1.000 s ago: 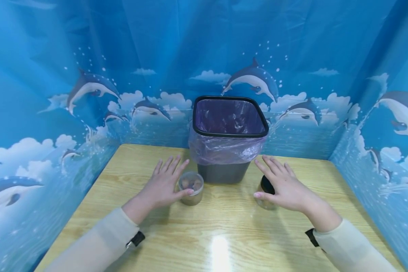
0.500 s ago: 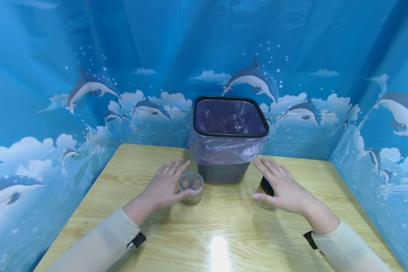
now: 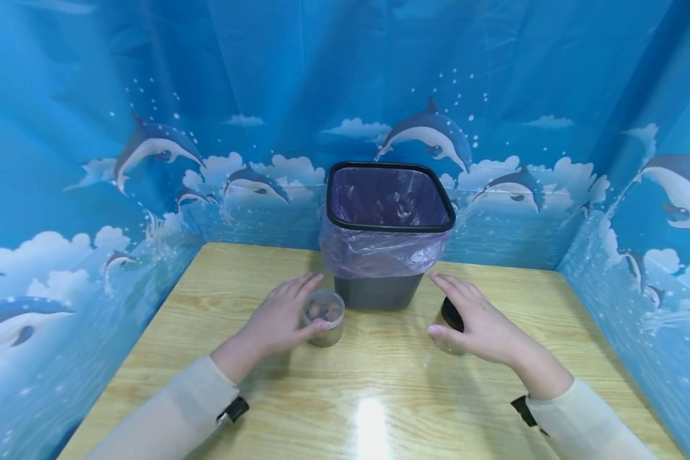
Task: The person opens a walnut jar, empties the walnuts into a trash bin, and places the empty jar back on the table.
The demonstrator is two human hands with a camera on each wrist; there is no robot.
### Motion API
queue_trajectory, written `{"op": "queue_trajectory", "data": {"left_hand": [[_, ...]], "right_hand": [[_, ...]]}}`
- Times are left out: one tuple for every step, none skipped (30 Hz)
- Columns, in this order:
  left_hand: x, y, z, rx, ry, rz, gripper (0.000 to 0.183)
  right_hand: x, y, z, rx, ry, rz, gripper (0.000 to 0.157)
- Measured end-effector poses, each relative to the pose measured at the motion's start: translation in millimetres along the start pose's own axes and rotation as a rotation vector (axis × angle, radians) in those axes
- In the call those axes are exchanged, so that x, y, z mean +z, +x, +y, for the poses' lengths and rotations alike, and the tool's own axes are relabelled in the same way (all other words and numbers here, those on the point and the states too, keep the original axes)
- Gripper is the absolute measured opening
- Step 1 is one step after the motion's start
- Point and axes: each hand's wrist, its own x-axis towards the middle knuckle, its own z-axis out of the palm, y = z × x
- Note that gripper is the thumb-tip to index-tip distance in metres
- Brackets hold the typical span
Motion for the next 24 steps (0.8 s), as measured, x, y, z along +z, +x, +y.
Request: {"op": "queue_trajectory", "data": {"left_hand": [[0.4, 0.0, 0.1, -0.001, -0.004, 0.002, 0.088], [0.8, 0.1, 0.2, -0.001, -0.008, 0.005, 0.088], [1.3, 0.1, 0.2, -0.001, -0.006, 0.007, 0.088], [2.0, 0.2, 0.1, -0.001, -0.006, 0.009, 0.088], [2.9, 0.3, -0.2, 0.001, -0.007, 0.013, 0.088], [3.5, 0.5, -0.3, 0.002, -0.007, 0.016, 0.088], [4.0, 0.6, -0.4, -0.002, -0.009, 0.017, 0.088], [4.4, 0.6, -0.5, -0.004, -0.011, 0.019, 0.088], [4.9, 0.8, -0.6, -0.010, -0.015, 0.019, 0.088], [5.3, 1.0, -0.5, -0.016, -0.025, 0.019, 0.088], [5.8, 1.1, -0.5, -0.023, -0.033, 0.018, 0.087], [6.1, 1.3, -0.4, -0.031, -0.043, 0.017, 0.086], [6.5, 1.3, -0.3, -0.039, -0.052, 0.018, 0.086], [7.1, 1.5, -0.2, -0.048, -0.057, 0.017, 0.085], [7.8, 1.7, -0.2, -0.055, -0.062, 0.016, 0.085], [8.5, 1.8, -0.1, -0.060, -0.066, 0.018, 0.085], [9.3, 1.9, -0.1, -0.065, -0.067, 0.016, 0.085], [10.1, 2.1, 0.0, -0.070, -0.069, 0.018, 0.085], [10.9, 2.3, 0.1, -0.075, -0.066, 0.016, 0.085], [11.7, 2.6, 0.2, -0.079, -0.062, 0.017, 0.085], [12.4, 3.1, 0.4, -0.083, -0.061, 0.019, 0.086], [13.0, 3.5, 0.6, -0.085, -0.066, 0.024, 0.087], [13.8, 4.2, 0.9, -0.091, -0.069, 0.025, 0.087], [14.4, 4.9, 1.3, -0.096, -0.073, 0.030, 0.088]], "right_hand": [[0.0, -0.2, -0.2, 0.002, 0.014, -0.001, 0.085], [0.0, -0.4, -0.5, 0.008, 0.031, -0.001, 0.085], [0.1, -0.7, -0.9, 0.015, 0.047, 0.000, 0.084], [0.0, -1.0, -1.5, 0.023, 0.063, 0.000, 0.084], [0.2, -1.2, -1.8, 0.029, 0.074, 0.003, 0.083], [0.5, -1.5, -2.0, 0.036, 0.083, 0.006, 0.083], [1.0, -1.8, -2.3, 0.041, 0.094, 0.012, 0.082], [1.4, -2.0, -2.5, 0.048, 0.103, 0.020, 0.082], [2.0, -2.3, -2.6, 0.053, 0.112, 0.029, 0.082], [2.6, -2.4, -2.8, 0.054, 0.123, 0.036, 0.081], [3.4, -2.6, -2.9, 0.056, 0.136, 0.044, 0.080], [4.5, -2.7, -2.9, 0.053, 0.151, 0.052, 0.080], [5.5, -2.7, -2.8, 0.049, 0.166, 0.059, 0.079], [6.6, -2.6, -2.6, 0.045, 0.178, 0.066, 0.078], [7.9, -2.5, -2.4, 0.040, 0.191, 0.074, 0.077], [9.2, -2.2, -2.1, 0.032, 0.204, 0.082, 0.076], [10.9, -2.0, -1.6, 0.026, 0.217, 0.091, 0.075], [12.6, -1.6, -1.1, 0.017, 0.228, 0.099, 0.074], [14.1, -1.3, -0.7, 0.012, 0.239, 0.106, 0.073], [15.7, -0.9, -0.1, 0.005, 0.252, 0.113, 0.073], [17.2, -0.6, 0.3, 0.001, 0.263, 0.118, 0.072], [18.4, -0.5, 0.7, -0.001, 0.272, 0.121, 0.072], [19.7, -0.3, 0.8, 0.001, 0.281, 0.120, 0.071], [20.6, -0.2, 0.9, 0.004, 0.289, 0.119, 0.071]]}}
